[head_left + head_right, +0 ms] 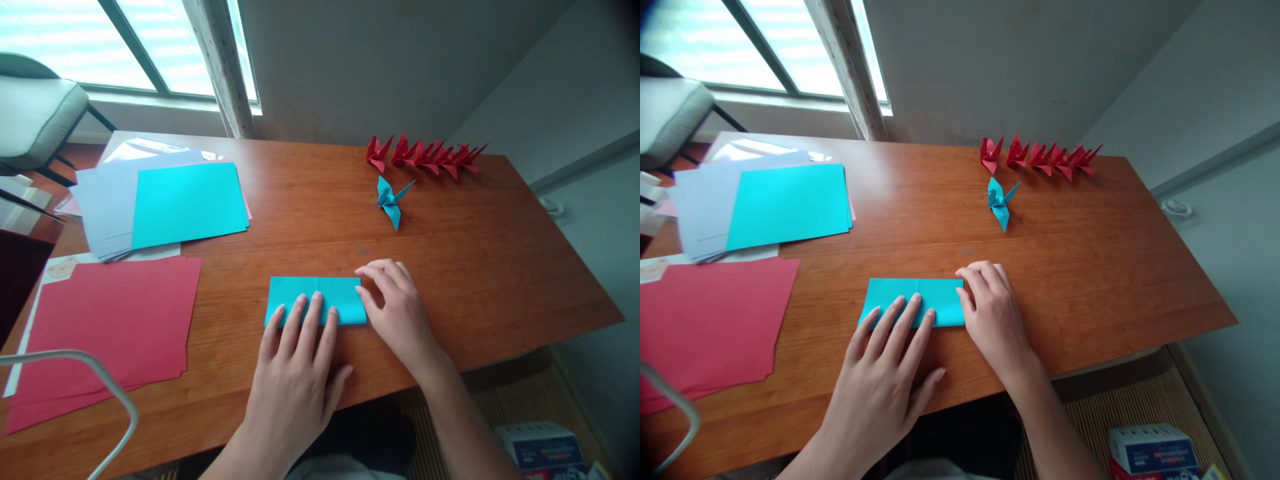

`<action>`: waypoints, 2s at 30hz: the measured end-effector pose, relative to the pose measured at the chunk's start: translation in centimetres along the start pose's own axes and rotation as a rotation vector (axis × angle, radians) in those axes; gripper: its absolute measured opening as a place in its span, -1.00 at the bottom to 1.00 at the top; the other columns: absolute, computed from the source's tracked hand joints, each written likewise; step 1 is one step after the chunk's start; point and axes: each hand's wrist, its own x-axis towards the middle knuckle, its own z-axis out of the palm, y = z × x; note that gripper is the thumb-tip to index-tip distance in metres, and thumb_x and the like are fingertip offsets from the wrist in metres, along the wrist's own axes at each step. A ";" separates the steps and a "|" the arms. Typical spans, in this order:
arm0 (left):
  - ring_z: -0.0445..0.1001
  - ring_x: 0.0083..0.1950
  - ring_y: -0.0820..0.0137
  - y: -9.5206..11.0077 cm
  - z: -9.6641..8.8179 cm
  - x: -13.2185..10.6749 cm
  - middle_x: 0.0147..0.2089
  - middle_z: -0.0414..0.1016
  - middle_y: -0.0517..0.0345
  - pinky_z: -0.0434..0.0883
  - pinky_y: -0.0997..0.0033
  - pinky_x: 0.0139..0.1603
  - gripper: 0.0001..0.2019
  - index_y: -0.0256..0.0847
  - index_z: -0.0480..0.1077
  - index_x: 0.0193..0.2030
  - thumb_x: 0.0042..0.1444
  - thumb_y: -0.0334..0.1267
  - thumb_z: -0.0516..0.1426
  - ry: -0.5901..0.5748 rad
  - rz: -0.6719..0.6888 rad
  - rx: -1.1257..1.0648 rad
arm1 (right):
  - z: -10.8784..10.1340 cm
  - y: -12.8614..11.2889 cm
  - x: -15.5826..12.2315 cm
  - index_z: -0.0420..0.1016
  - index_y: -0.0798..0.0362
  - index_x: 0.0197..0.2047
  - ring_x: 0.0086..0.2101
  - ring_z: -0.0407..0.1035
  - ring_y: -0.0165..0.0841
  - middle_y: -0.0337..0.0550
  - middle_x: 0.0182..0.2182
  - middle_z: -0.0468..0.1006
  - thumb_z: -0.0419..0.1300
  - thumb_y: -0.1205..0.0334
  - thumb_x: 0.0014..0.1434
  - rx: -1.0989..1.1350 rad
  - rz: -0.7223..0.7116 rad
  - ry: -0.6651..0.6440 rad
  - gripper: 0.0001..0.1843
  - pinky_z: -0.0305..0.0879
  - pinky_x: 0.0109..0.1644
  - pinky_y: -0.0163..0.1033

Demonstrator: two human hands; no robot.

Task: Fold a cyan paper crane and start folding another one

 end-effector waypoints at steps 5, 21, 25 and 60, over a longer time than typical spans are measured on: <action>0.19 0.47 -0.05 0.1 0.1 -0.2 0.46 0.24 -0.12 -0.02 -0.08 0.47 -0.37 -0.26 0.32 0.38 0.29 0.08 0.11 0.000 -0.024 -0.029 | 0.3 -1.7 -0.6 0.50 0.05 0.08 -0.06 0.37 -0.18 -0.01 -0.05 0.53 0.07 0.44 0.36 -0.025 -0.175 -0.123 -0.69 0.40 0.07 -0.02; 0.11 0.51 -0.04 0.1 0.2 -0.6 0.46 0.25 -0.14 -0.05 -0.09 0.49 -0.41 -0.24 0.34 0.35 0.33 0.09 0.05 -0.050 -0.016 -0.027 | 0.8 -3.2 1.9 0.47 -0.02 0.22 -0.18 0.34 -0.17 -0.02 -0.14 0.50 0.11 0.39 0.35 -0.248 -0.354 -0.354 -0.59 0.36 -0.13 -0.08; 0.12 0.50 -0.04 0.2 0.2 -0.6 0.45 0.27 -0.12 -0.04 -0.09 0.48 -0.41 -0.24 0.34 0.35 0.33 0.09 0.05 -0.053 -0.020 -0.025 | 0.9 -3.3 2.5 0.49 -0.02 0.20 -0.19 0.35 -0.17 -0.04 -0.17 0.50 0.15 0.37 0.34 -0.221 -0.367 -0.374 -0.61 0.38 -0.12 -0.06; 0.37 0.31 0.20 -5.9 -3.0 2.5 0.37 0.42 0.15 0.32 0.12 0.18 -0.62 -0.18 0.39 0.26 0.37 -0.41 -0.01 -0.230 0.219 -0.118 | -0.1 -3.2 -2.9 0.50 0.11 0.17 0.12 0.42 -0.06 0.14 0.14 0.55 0.08 0.37 0.39 -0.417 -0.514 -0.147 -0.65 0.34 0.23 0.10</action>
